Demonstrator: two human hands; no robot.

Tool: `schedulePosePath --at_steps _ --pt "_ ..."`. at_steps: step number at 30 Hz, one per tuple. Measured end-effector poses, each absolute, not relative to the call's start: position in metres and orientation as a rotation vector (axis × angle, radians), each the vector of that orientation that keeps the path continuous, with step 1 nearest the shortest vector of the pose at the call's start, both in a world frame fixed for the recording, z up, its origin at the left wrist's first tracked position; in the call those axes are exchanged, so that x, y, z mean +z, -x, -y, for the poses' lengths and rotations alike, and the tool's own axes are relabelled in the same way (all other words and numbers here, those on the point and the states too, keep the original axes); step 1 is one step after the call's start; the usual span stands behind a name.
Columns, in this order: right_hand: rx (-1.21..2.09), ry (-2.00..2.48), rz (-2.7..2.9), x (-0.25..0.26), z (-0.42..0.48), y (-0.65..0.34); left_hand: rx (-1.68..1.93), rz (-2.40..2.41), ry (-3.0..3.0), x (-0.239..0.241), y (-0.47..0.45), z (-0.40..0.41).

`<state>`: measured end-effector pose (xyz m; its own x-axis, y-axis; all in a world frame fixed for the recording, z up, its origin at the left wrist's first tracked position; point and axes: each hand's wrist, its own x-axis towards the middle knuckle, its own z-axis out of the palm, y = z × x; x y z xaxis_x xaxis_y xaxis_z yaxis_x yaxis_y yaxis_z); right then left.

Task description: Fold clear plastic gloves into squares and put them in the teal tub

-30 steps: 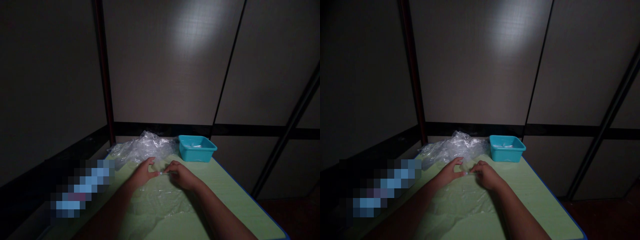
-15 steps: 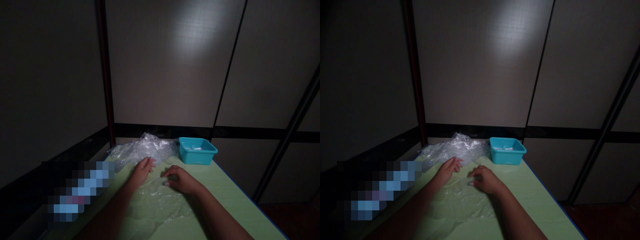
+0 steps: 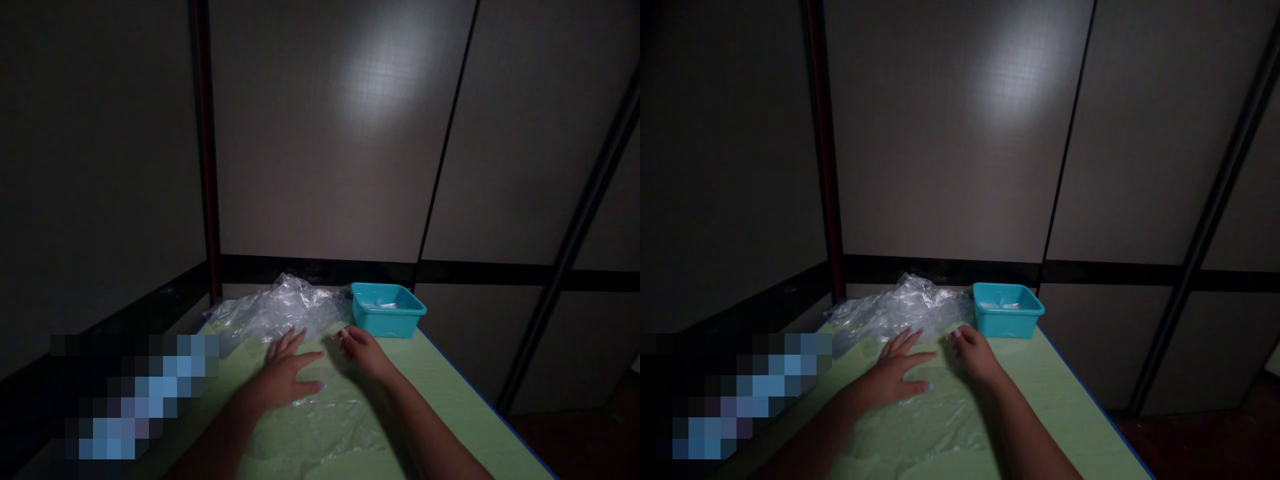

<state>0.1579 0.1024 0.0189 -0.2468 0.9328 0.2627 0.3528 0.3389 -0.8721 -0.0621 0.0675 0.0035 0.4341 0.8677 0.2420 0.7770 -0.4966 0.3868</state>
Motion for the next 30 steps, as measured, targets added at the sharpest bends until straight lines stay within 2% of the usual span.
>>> schedulePosePath --at_steps 3,5,12,17,26,30 --pt "1.290 0.941 1.546 0.018 -0.098 -0.151 0.510 -1.443 -2.471 0.002 0.062 -0.066" --pt "1.407 0.913 1.491 0.016 -0.098 -0.147 0.469 -1.452 -2.458 0.000 0.061 -0.067" --pt "1.095 1.229 1.674 0.002 -0.116 -0.159 0.337 -1.522 -2.435 -0.003 0.061 -0.068" --pt "0.896 1.309 1.704 0.002 -0.122 -0.172 0.419 -1.543 -2.451 -0.003 0.060 -0.069" --pt "0.883 1.236 1.887 0.004 -0.111 -0.160 0.462 -1.675 -2.417 0.000 0.067 -0.073" --pt "0.758 1.248 2.021 0.007 -0.107 -0.160 0.440 -1.652 -2.413 -0.002 0.067 -0.073"
